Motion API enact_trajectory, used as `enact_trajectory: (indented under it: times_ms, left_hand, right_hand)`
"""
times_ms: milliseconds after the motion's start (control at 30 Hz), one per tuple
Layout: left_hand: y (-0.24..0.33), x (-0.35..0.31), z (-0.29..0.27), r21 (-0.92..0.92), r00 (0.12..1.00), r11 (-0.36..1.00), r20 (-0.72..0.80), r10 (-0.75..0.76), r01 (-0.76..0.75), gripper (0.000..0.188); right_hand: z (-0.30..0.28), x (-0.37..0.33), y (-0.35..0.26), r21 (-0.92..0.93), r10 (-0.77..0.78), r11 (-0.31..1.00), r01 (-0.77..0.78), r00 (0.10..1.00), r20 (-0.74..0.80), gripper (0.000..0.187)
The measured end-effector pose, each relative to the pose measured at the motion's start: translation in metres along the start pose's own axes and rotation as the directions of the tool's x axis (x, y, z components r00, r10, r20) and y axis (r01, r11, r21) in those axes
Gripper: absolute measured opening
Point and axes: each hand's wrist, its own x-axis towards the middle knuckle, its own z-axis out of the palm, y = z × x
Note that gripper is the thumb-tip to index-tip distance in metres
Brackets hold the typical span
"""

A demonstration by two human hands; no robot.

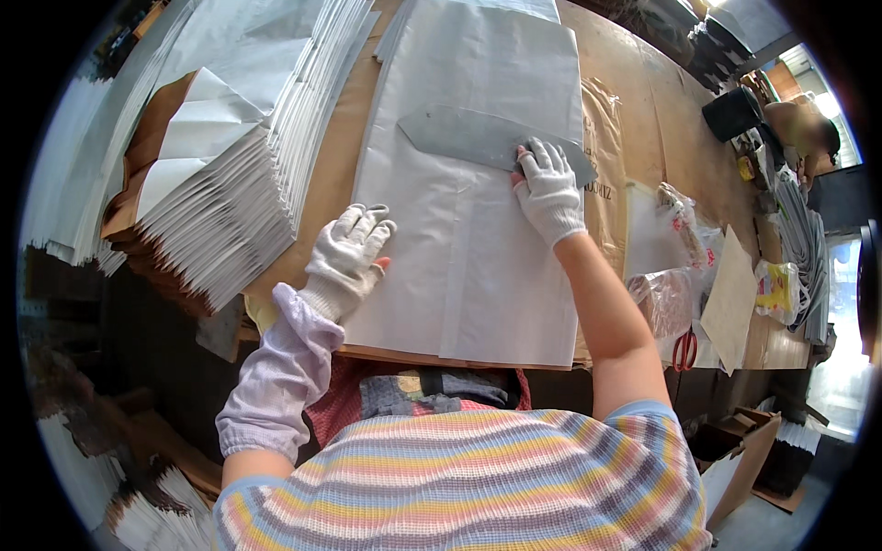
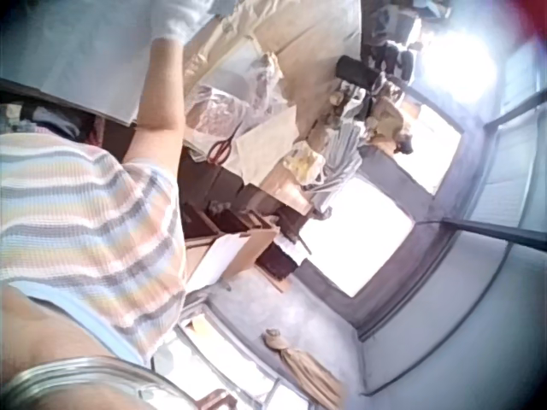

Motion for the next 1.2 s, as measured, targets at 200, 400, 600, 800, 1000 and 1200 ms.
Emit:
enact_trajectory:
  times_ms: [200,400,600,800,1000,1200]
  left_hand:
    - [-0.008,-0.012,0.02,-0.113,0.987,0.993,-0.152,-0.058,0.041,0.051]
    - [0.0,-0.006,0.016,-0.087,0.982,0.995,-0.178,-0.059,0.044,0.053]
    - [-0.003,-0.004,0.012,-0.175,0.986,0.984,-0.151,-0.068,0.041,0.046]
    - [-0.032,-0.005,-0.005,-0.237,0.998,0.97,-0.044,0.045,-0.054,0.041]
    - [-0.032,-0.012,-0.033,-0.179,0.999,0.984,0.038,0.032,-0.025,0.062]
    - [0.007,-0.007,-0.051,-0.519,0.914,0.774,0.361,-0.186,0.362,0.019]
  right_hand:
    - [-0.053,-0.121,-0.043,-0.021,0.436,0.9,-0.435,0.899,0.051,0.061]
    - [-0.082,-0.138,-0.039,0.12,0.803,0.544,-0.831,0.556,0.212,0.05]
    - [-0.081,-0.153,-0.017,0.696,0.752,0.237,-0.677,0.582,0.31,0.028]
    - [-0.087,-0.167,0.004,0.055,-0.201,0.977,0.206,0.975,-0.095,0.015]
    - [-0.083,-0.165,0.012,0.182,-0.143,0.971,0.157,0.986,-0.084,0.012]
    - [-0.086,-0.159,0.018,0.267,-0.088,0.961,0.072,0.995,0.051,0.008]
